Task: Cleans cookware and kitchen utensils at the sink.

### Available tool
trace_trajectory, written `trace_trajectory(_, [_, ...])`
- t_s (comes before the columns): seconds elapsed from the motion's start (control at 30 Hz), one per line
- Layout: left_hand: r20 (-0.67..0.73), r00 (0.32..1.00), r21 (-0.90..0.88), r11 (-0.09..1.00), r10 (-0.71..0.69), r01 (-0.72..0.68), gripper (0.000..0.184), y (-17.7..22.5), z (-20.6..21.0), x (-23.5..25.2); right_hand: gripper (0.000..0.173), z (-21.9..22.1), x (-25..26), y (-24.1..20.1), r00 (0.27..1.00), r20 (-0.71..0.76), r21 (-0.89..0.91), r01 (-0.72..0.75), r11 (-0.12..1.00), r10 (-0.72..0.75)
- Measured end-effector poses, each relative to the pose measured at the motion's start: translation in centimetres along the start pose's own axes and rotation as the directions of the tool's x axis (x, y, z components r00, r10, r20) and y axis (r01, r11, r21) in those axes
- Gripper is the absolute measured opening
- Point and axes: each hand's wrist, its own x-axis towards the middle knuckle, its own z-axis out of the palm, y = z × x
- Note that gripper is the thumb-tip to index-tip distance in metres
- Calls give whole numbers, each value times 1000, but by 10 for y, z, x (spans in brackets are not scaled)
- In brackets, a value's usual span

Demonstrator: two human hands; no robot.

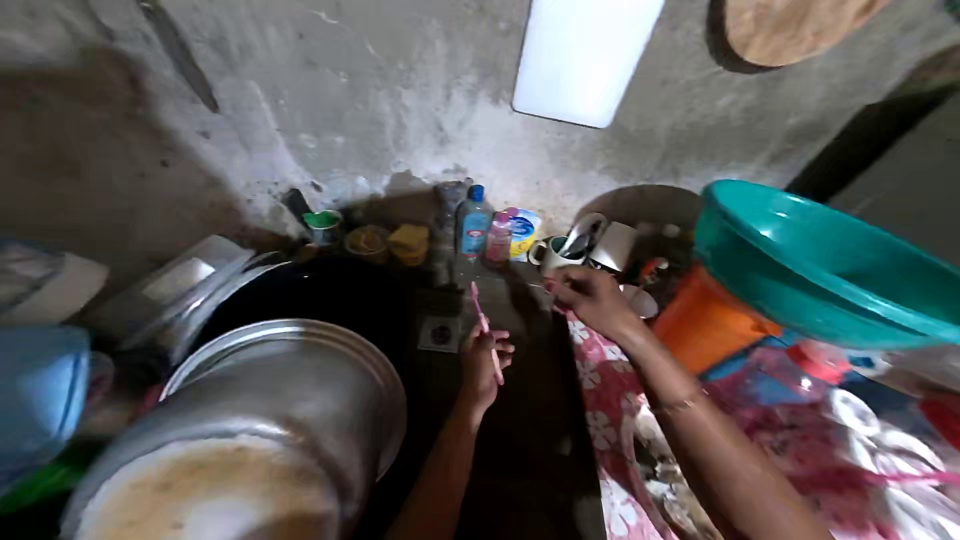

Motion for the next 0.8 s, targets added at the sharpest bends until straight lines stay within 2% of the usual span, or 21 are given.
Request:
trace_trajectory(0.13, [-115,993,65,997,-31,39,34,-4,-3,39,33,47,108,-26,987,47,-409,161,898,-155])
trace_trajectory(0.3, [-231,973,152,988,11,25,29,-8,-16,75,37,97,209,-37,937,48,-571,310,760,-347])
trace_trajectory(0.43, [-270,963,150,988,12,29,31,-4,-24,96,33,115,249,-41,979,125,-679,203,706,-161])
trace_trajectory(0.57, [-258,964,158,987,65,-24,33,-1,-25,114,28,120,252,-57,998,56,-672,40,739,-3])
trace_trajectory(0.7, [-267,962,186,983,52,-2,33,5,-19,133,26,119,251,-68,997,65,-687,9,727,49])
trace_trajectory(0.8, [-249,966,200,979,76,-26,33,8,-16,149,24,120,252,-62,999,37,-661,9,750,22])
